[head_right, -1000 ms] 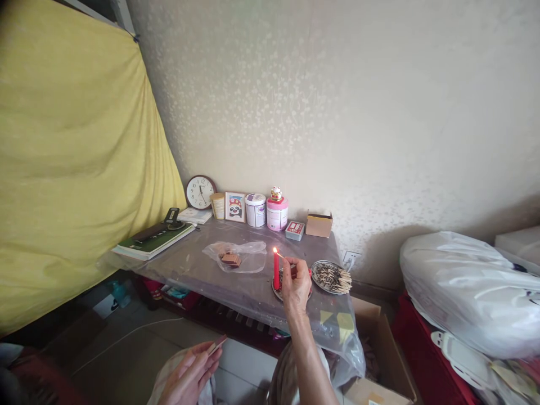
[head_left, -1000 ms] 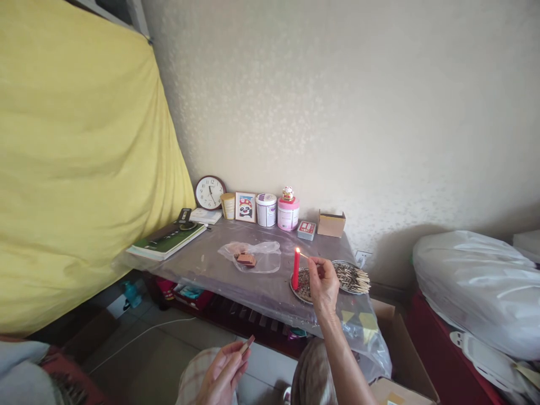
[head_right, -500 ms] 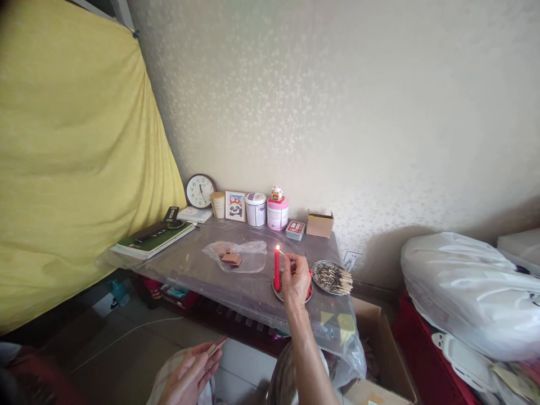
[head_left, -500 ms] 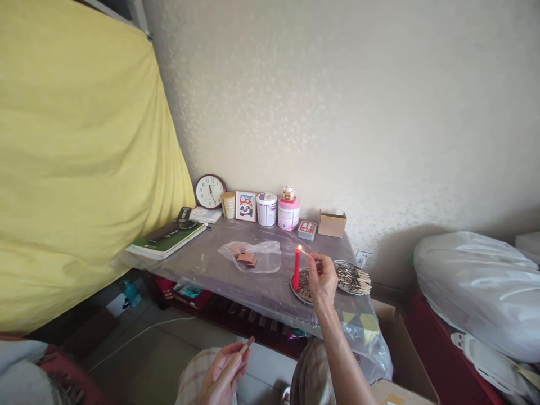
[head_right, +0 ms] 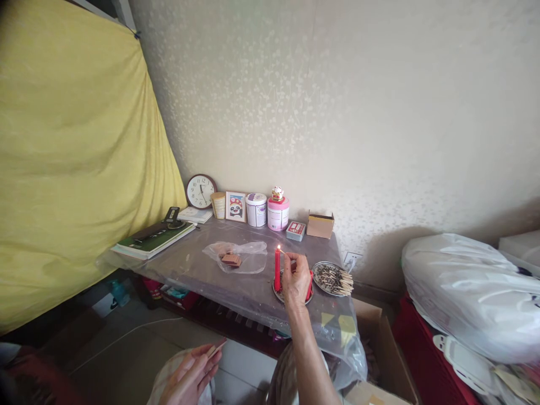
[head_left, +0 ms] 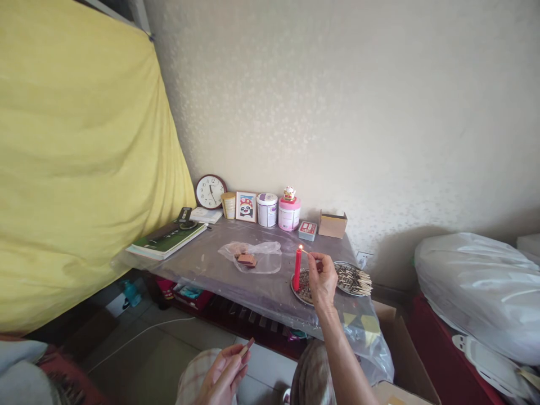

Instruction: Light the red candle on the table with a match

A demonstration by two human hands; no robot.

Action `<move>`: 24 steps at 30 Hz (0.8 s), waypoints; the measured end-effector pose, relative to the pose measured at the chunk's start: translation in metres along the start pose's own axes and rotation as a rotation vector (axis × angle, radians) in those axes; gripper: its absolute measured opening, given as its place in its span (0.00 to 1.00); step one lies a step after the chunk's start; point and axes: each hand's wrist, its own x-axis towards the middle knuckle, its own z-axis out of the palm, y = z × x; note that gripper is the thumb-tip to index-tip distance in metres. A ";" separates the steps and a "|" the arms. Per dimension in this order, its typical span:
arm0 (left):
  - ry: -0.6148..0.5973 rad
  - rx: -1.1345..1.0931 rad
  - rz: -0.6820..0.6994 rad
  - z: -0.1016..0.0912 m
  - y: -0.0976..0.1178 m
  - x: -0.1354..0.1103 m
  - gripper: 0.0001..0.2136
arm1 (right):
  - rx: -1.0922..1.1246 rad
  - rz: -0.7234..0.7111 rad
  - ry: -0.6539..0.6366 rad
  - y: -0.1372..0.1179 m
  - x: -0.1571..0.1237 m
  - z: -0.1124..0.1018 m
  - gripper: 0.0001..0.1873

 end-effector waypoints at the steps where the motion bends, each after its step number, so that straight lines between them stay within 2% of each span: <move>1: -0.002 0.000 -0.004 -0.001 0.000 0.001 0.18 | 0.001 0.002 0.000 0.000 0.000 0.000 0.21; 10: -0.011 -0.085 -0.018 -0.001 0.000 -0.002 0.18 | 0.015 0.017 -0.019 -0.001 0.001 0.000 0.21; 20: 0.016 -0.066 -0.024 -0.001 0.001 -0.001 0.21 | 0.046 0.034 -0.024 -0.006 -0.001 -0.002 0.20; 24: 0.017 -0.066 -0.019 0.000 0.003 -0.004 0.19 | 0.064 0.041 -0.018 -0.008 -0.001 -0.004 0.20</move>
